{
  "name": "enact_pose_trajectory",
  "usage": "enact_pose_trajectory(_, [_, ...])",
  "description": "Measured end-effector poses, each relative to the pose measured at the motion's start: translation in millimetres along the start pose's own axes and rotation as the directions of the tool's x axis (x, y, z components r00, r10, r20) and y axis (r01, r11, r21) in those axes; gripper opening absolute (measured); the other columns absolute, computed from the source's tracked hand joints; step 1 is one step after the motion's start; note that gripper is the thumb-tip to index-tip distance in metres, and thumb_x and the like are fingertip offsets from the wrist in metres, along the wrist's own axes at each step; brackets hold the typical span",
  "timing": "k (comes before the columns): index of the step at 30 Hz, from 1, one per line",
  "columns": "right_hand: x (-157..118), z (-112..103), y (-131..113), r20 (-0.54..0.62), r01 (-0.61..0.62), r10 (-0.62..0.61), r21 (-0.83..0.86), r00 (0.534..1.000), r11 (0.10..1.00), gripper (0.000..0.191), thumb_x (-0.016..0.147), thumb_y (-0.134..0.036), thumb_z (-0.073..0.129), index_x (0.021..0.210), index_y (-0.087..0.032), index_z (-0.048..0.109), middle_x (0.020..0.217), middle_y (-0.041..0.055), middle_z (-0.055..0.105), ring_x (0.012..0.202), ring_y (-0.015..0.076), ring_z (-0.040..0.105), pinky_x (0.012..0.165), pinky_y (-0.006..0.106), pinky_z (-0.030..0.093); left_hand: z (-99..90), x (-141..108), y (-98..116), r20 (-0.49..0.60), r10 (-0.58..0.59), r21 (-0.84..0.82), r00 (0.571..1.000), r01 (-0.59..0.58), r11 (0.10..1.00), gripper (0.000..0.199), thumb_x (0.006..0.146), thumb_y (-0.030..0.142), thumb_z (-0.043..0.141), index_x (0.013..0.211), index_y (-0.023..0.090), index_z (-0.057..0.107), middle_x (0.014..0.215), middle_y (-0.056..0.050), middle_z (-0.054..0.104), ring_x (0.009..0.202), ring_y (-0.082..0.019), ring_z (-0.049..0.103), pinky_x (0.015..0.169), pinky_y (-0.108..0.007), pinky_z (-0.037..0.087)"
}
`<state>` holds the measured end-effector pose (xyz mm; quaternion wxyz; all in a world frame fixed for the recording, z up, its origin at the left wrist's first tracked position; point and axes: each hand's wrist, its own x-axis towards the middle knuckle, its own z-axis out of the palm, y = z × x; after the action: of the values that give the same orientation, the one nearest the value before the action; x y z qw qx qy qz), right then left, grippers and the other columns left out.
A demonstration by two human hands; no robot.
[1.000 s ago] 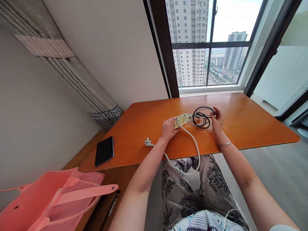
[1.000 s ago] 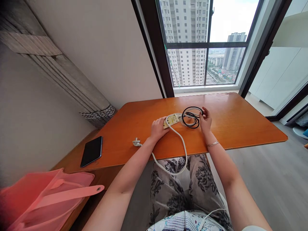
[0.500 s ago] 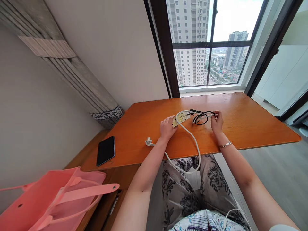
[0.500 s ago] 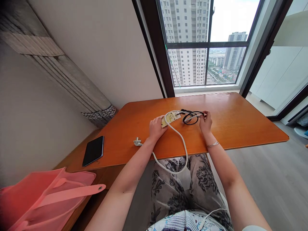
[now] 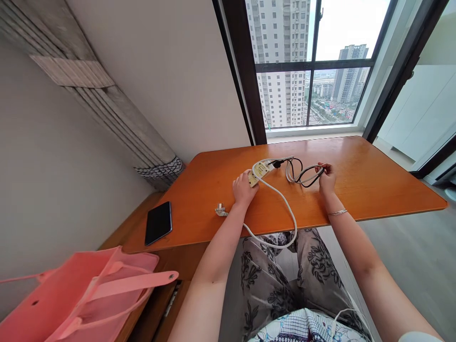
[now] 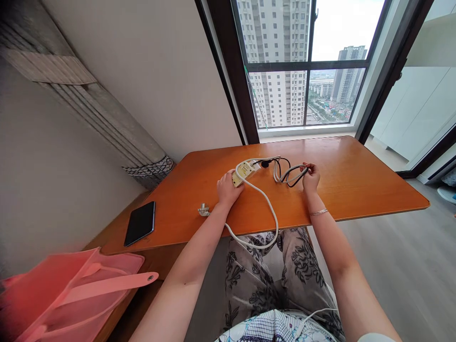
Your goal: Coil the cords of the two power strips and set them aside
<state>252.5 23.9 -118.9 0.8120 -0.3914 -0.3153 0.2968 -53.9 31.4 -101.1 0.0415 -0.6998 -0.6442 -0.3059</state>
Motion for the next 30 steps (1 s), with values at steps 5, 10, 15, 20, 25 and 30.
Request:
enact_pose_trajectory(5, [3.0, -3.3, -3.1, -0.01, -0.073, 0.074, 0.063, 0.997, 0.995, 0.016, 0.076, -0.036, 0.061, 0.073, -0.021, 0.058, 0.09, 0.0032, 0.069, 0.084, 0.0154, 0.069, 0.088, 0.036, 0.058, 1.9, 1.4, -5.1, -0.039, -0.07, -0.04, 0.997, 0.068, 0.997, 0.06, 0.072, 0.026, 0.073, 0.128, 0.023, 0.05, 0.123, -0.011, 0.067, 0.115, -0.032, 0.062, 0.096, -0.042, 0.047])
enact_pose_trajectory(10, [0.8, -1.8, -0.9, 0.078, 0.085, -0.07, -0.201, 0.994, 0.976, 0.025, 0.069, -0.033, 0.069, 0.09, -0.02, 0.065, 0.091, 0.0035, 0.07, 0.084, 0.0164, 0.066, 0.085, 0.035, 0.056, 4.6, 1.7, -8.0, -0.058, -0.078, -0.075, 0.995, 0.074, 0.994, 0.061, 0.072, 0.026, 0.074, 0.127, 0.024, 0.05, 0.126, -0.011, 0.067, 0.117, -0.032, 0.062, 0.096, -0.042, 0.047])
enact_pose_trajectory(15, [6.8, -9.3, -0.6, 0.045, 0.198, -0.195, -0.334, 0.98, 0.921, 0.013, 0.073, -0.022, 0.058, 0.084, -0.02, 0.061, 0.1, 0.008, 0.069, 0.098, 0.0191, 0.065, 0.095, 0.038, 0.05, 6.8, 3.5, -14.3, -0.064, -0.122, -0.104, 0.99, 0.115, 0.988, 0.062, 0.072, 0.027, 0.075, 0.128, 0.023, 0.049, 0.126, -0.011, 0.067, 0.118, -0.033, 0.062, 0.097, -0.043, 0.047])
enact_pose_trajectory(20, [21.5, -27.1, -2.8, -0.064, 0.208, -0.274, -0.493, 0.96, 0.845, 0.015, 0.07, -0.015, 0.047, 0.072, -0.02, 0.06, 0.098, 0.0086, 0.07, 0.098, 0.0211, 0.066, 0.093, 0.038, 0.05, 7.0, 5.2, -19.1, -0.068, -0.147, -0.13, 0.987, 0.138, 0.982, 0.063, 0.072, 0.027, 0.077, 0.128, 0.023, 0.049, 0.127, -0.011, 0.067, 0.12, -0.033, 0.061, 0.098, -0.044, 0.047])
enact_pose_trajectory(25, [29.6, -33.6, 4.0, -0.108, 0.122, -0.204, -0.509, 0.973, 0.852, 0.015, 0.065, -0.016, 0.046, 0.068, -0.018, 0.061, 0.086, 0.0084, 0.07, 0.086, 0.022, 0.067, 0.082, 0.037, 0.052, 6.4, 4.1, -17.3, -0.067, -0.142, -0.137, 0.988, 0.131, 0.982, 0.063, 0.071, 0.026, 0.077, 0.127, 0.023, 0.05, 0.125, -0.011, 0.067, 0.119, -0.033, 0.062, 0.098, -0.044, 0.047])
enact_pose_trajectory(30, [24.6, -29.5, 7.4, -0.077, 0.116, -0.184, -0.53, 0.98, 0.84, 0.015, 0.062, -0.02, 0.049, 0.068, -0.018, 0.063, 0.086, 0.007, 0.072, 0.085, 0.0221, 0.065, 0.083, 0.037, 0.05, 5.1, 3.2, -15.8, -0.06, -0.135, -0.147, 0.989, 0.125, 0.981, 0.063, 0.071, 0.025, 0.078, 0.127, 0.023, 0.049, 0.125, -0.012, 0.067, 0.118, -0.033, 0.061, 0.099, -0.045, 0.047])
